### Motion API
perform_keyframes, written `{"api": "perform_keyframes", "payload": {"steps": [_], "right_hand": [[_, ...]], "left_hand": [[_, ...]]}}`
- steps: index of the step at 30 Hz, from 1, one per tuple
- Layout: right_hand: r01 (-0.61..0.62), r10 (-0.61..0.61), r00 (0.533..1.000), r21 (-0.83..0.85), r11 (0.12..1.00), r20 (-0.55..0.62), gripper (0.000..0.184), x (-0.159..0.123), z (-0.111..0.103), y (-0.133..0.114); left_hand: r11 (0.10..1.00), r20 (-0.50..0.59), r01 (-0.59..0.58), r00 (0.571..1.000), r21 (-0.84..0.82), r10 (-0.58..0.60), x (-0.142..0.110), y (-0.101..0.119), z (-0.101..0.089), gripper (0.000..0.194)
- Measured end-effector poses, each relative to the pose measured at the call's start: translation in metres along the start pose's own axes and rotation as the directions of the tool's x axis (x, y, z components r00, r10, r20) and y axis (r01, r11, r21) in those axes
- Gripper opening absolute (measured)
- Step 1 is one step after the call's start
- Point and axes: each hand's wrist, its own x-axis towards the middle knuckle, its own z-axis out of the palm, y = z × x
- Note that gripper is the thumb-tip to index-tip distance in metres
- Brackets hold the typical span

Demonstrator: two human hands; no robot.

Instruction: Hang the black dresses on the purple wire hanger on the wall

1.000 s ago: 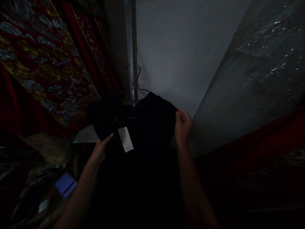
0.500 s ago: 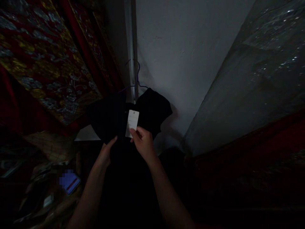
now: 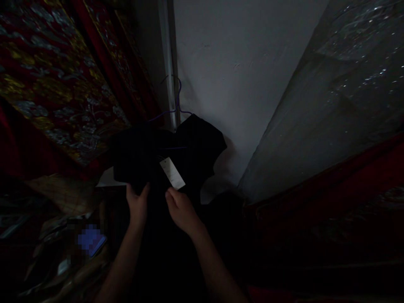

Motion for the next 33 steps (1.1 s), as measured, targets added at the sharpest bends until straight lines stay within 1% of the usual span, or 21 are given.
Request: {"api": "perform_keyframes", "payload": {"steps": [1,2,3,4,5,6,8,10,12,14,15,17,19,20,21,22,24,26,27,30,33], "right_hand": [[-0.006,0.006,1.0,0.016,1.0,0.0,0.032,-0.005,0.0,-0.002],[-0.011,0.01,1.0,0.023,1.0,0.011,0.033,-0.009,0.0,-0.003],[-0.014,0.013,1.0,0.023,1.0,0.028,0.034,-0.013,-0.001,-0.006],[-0.02,0.019,0.999,0.019,1.0,0.046,0.034,-0.016,-0.002,-0.008],[-0.029,0.028,0.998,0.01,1.0,0.062,0.033,-0.019,-0.003,-0.011],[-0.037,0.038,0.996,-0.004,0.999,0.076,0.031,-0.022,-0.005,-0.013],[-0.048,0.051,0.995,-0.046,0.998,0.082,0.027,-0.026,-0.009,-0.016],[-0.037,0.044,0.996,-0.084,0.996,0.076,0.022,-0.029,-0.012,-0.017],[-0.008,0.013,0.998,-0.088,0.996,0.055,0.019,-0.03,-0.013,-0.014],[0.02,-0.02,1.0,-0.043,0.999,0.004,0.016,-0.03,-0.012,-0.009],[0.033,-0.033,0.998,-0.007,0.999,-0.048,0.016,-0.03,-0.011,-0.006],[0.058,-0.045,0.977,0.059,0.997,-0.208,0.024,-0.027,-0.009,0.0],[0.049,-0.01,0.927,0.093,0.994,-0.376,0.026,-0.025,-0.009,0.007],[0.024,0.02,0.908,0.099,0.995,-0.419,0.023,-0.024,-0.009,0.01],[-0.01,0.053,0.906,0.103,0.995,-0.42,0.019,-0.023,-0.01,0.014],[-0.048,0.085,0.921,0.107,0.993,-0.381,0.019,-0.022,-0.01,0.017],[-0.101,0.121,0.966,0.099,0.99,-0.23,0.024,-0.021,-0.009,0.022],[-0.119,0.128,0.985,0.074,0.99,-0.119,0.031,-0.021,-0.006,0.025],[-0.124,0.13,0.986,0.056,0.991,-0.103,0.034,-0.021,-0.005,0.025],[-0.141,0.137,0.983,-0.023,0.99,-0.123,0.042,-0.019,0.0,0.027],[-0.177,0.163,0.974,-0.076,0.981,-0.156,0.041,-0.017,0.0,0.031]], "left_hand": [[0.985,-0.082,-0.152,0.984,0.084,0.159,-0.005,-0.007,-0.001,0.058],[0.942,-0.137,-0.288,0.94,0.175,0.313,-0.012,-0.014,-0.002,0.06],[0.884,-0.154,-0.393,0.886,0.252,0.437,-0.021,-0.022,-0.004,0.061],[0.831,-0.129,-0.47,0.843,0.297,0.523,-0.031,-0.029,-0.006,0.058],[0.794,-0.066,-0.525,0.82,0.306,0.568,-0.041,-0.037,-0.008,0.054],[0.778,0.02,-0.558,0.816,0.287,0.578,-0.052,-0.043,-0.01,0.05],[0.794,0.205,-0.57,0.82,0.211,0.534,-0.072,-0.055,-0.013,0.046],[0.831,0.325,-0.535,0.821,0.152,0.469,-0.085,-0.06,-0.012,0.049],[0.873,0.356,-0.469,0.845,0.136,0.399,-0.09,-0.06,-0.01,0.043],[0.913,0.382,-0.383,0.871,0.136,0.309,-0.086,-0.054,-0.006,0.028],[0.93,0.401,-0.342,0.877,0.136,0.264,-0.083,-0.05,-0.004,0.021],[0.951,0.43,-0.277,0.882,0.139,0.194,-0.077,-0.042,-0.001,0.016],[0.961,0.426,-0.23,0.893,0.152,0.146,-0.074,-0.038,0.0,0.017],[0.964,0.417,-0.212,0.899,0.158,0.129,-0.073,-0.038,0.0,0.018],[0.966,0.411,-0.2,0.904,0.162,0.118,-0.073,-0.039,-0.001,0.019],[0.967,0.409,-0.197,0.905,0.164,0.115,-0.073,-0.04,-0.001,0.019],[0.963,0.43,-0.212,0.894,0.164,0.124,-0.072,-0.044,-0.003,0.019],[0.956,0.465,-0.242,0.874,0.165,0.141,-0.071,-0.047,-0.004,0.018],[0.952,0.48,-0.257,0.864,0.168,0.149,-0.071,-0.047,-0.004,0.018],[0.937,0.509,-0.304,0.842,0.175,0.179,-0.069,-0.046,-0.005,0.015],[0.923,0.526,-0.343,0.825,0.177,0.206,-0.069,-0.042,-0.005,0.016]]}}
